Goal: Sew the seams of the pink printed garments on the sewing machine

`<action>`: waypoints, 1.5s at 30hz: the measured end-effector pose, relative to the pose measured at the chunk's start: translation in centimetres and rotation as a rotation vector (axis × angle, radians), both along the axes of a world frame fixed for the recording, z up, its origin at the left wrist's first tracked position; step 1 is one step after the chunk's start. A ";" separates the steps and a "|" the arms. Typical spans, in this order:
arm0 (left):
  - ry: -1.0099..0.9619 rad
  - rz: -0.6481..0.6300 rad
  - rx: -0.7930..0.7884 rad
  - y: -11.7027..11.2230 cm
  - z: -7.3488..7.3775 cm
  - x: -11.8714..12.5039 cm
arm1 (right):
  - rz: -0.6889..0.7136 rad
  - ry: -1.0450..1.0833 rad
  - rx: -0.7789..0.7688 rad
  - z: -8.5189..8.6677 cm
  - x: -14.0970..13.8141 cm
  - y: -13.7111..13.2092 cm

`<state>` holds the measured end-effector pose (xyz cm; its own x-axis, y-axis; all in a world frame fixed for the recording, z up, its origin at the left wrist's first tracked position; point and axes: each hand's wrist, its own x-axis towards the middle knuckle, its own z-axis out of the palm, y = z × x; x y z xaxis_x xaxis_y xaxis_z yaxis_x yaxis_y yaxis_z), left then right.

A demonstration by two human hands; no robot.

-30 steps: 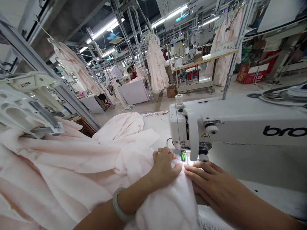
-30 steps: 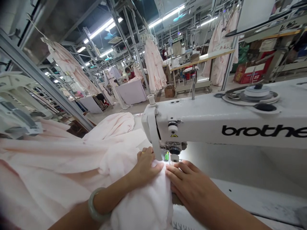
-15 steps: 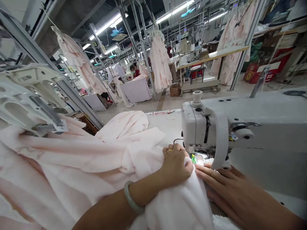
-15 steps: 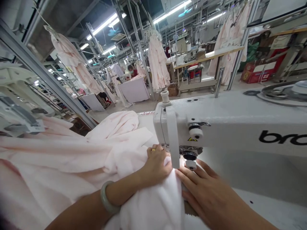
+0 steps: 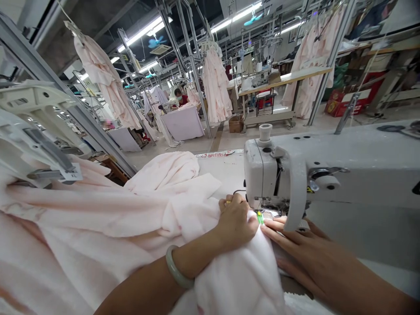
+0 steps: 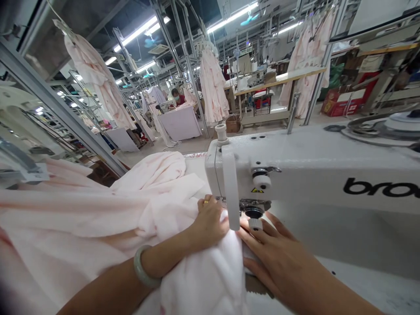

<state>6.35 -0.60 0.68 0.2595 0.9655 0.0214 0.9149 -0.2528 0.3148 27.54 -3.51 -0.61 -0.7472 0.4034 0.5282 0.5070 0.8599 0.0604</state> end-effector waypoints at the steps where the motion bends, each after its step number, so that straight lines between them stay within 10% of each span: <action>1: 0.002 -0.002 0.007 0.0 0.0 0.0 | -0.005 -0.005 -0.004 -0.2 0.1 0.0; 12: 0.055 -0.093 -0.041 0.0 1.6 -0.8 | 0.017 0.047 -0.120 -0.7 0.7 -0.2; 17: 0.039 -0.282 0.115 -3.8 3.6 -2.4 | 0.082 0.128 -0.195 0.5 0.1 -0.9; 21: 0.001 -0.515 0.161 -6.2 2.4 -3.0 | 0.101 0.101 -0.234 0.7 0.0 -1.0; 27: 0.017 -0.525 0.185 -3.5 0.6 -3.5 | -0.010 0.048 -0.228 -0.5 0.8 -0.3; 33: 0.022 -0.619 0.097 -1.3 2.4 -4.4 | 0.041 0.069 -0.252 -0.1 0.7 -0.6; 39: -0.019 -0.395 0.012 -8.0 5.0 -3.4 | 0.324 0.033 -0.177 1.3 0.0 -2.0; 45: -0.046 -0.253 0.202 -12.9 1.0 -2.2 | 0.459 -0.037 -0.053 2.0 -0.8 -4.0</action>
<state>4.19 -13.51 1.67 0.4852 0.8455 0.2231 0.8008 -0.5321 0.2750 26.73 -7.55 1.34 -0.8728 0.0520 0.4853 0.0711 0.9973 0.0209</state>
